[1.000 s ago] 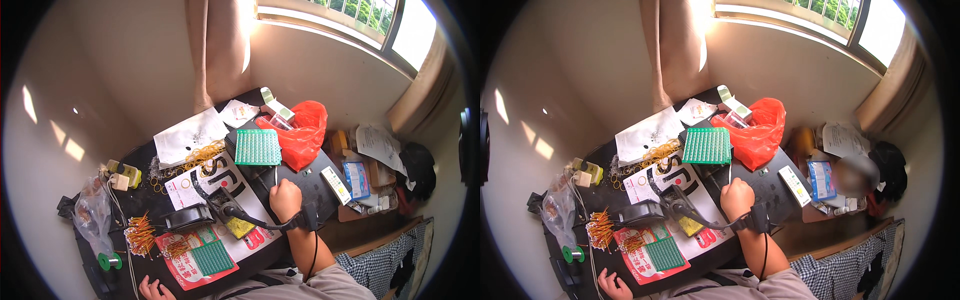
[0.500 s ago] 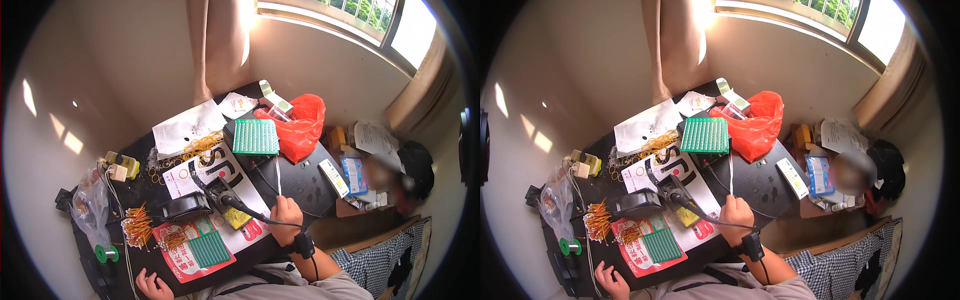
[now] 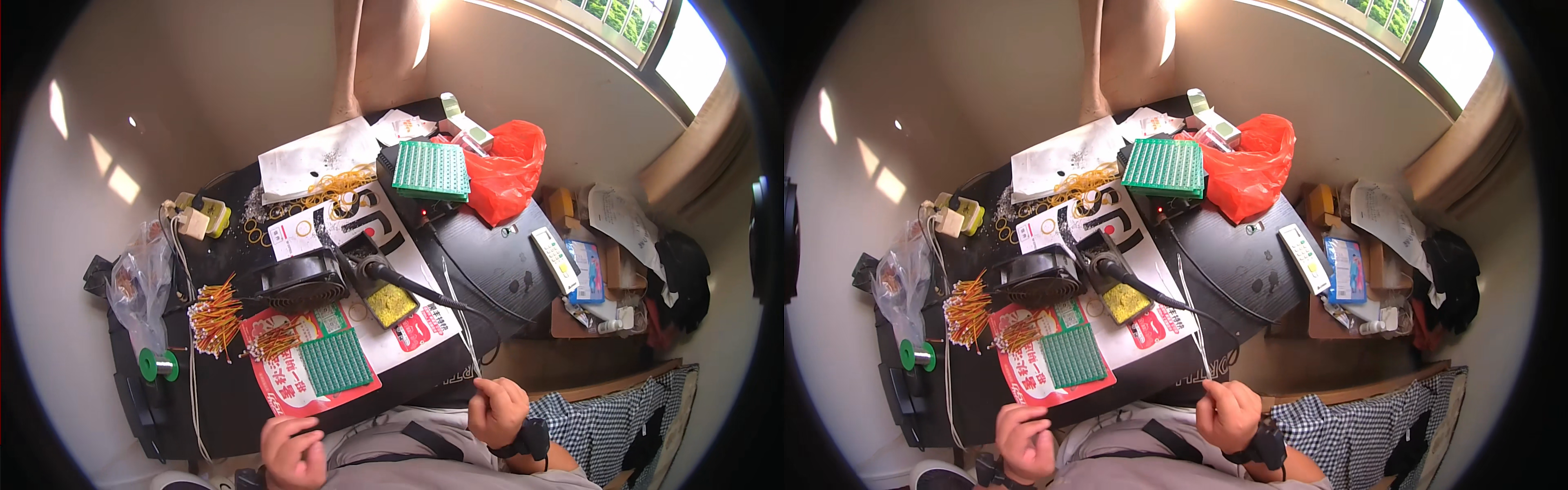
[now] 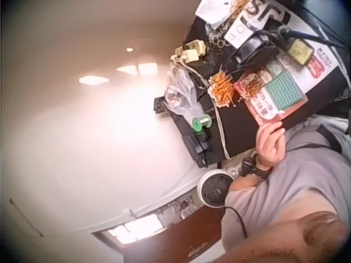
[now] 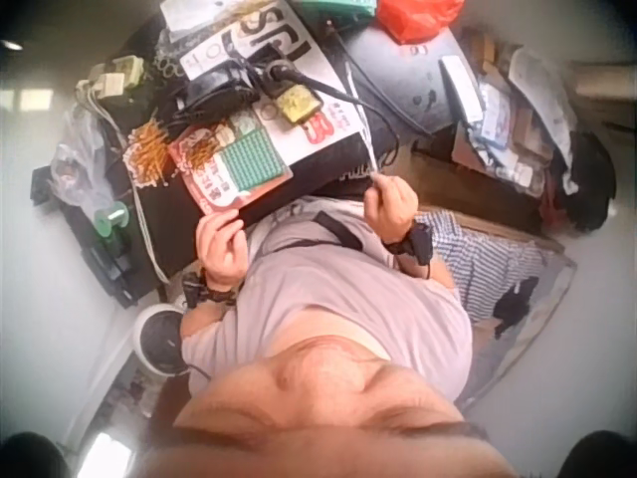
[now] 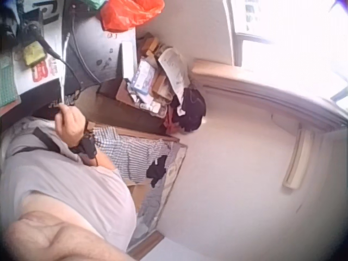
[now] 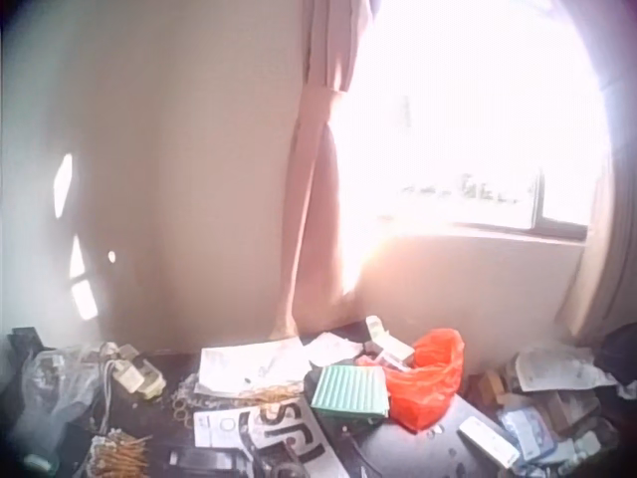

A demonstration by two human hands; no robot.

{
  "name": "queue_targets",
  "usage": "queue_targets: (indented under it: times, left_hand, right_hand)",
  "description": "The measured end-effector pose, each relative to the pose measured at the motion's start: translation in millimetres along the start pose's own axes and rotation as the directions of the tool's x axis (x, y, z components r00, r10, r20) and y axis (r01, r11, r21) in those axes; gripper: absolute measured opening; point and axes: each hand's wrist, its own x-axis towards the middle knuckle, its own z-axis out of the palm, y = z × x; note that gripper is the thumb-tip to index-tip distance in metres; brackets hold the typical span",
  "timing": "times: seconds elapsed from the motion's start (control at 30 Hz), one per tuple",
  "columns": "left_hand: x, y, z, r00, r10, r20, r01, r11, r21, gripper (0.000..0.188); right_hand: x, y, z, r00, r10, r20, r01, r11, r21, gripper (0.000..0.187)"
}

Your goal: Soldering jumper wires to a green LED matrix panel on an electronics workbench.

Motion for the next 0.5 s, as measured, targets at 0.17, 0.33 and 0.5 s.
queue_targets:
  times: [0.17,0.33,0.5]
  left_hand:
    - [20.7,31.7,46.9,0.858,-0.059,0.51,0.379,0.744,-0.55,0.021]
    - [18.2,49.5,91.1,0.526,-0.128,0.841,0.781,-0.319,-0.537,0.056]
    - [9.9,35.2,77.1,0.77,-0.251,0.587,0.424,-0.485,-0.765,0.048]
  right_hand:
    - [-38.7,-10.5,-41.8,0.989,0.119,0.089,-0.135,0.969,0.207,0.021]
    - [-27.6,-42.5,-41.1,0.988,0.114,0.106,-0.154,0.803,0.575,0.014]
    - [-34.8,-60.5,-25.7,0.801,0.338,0.493,-0.58,0.24,0.778,0.007]
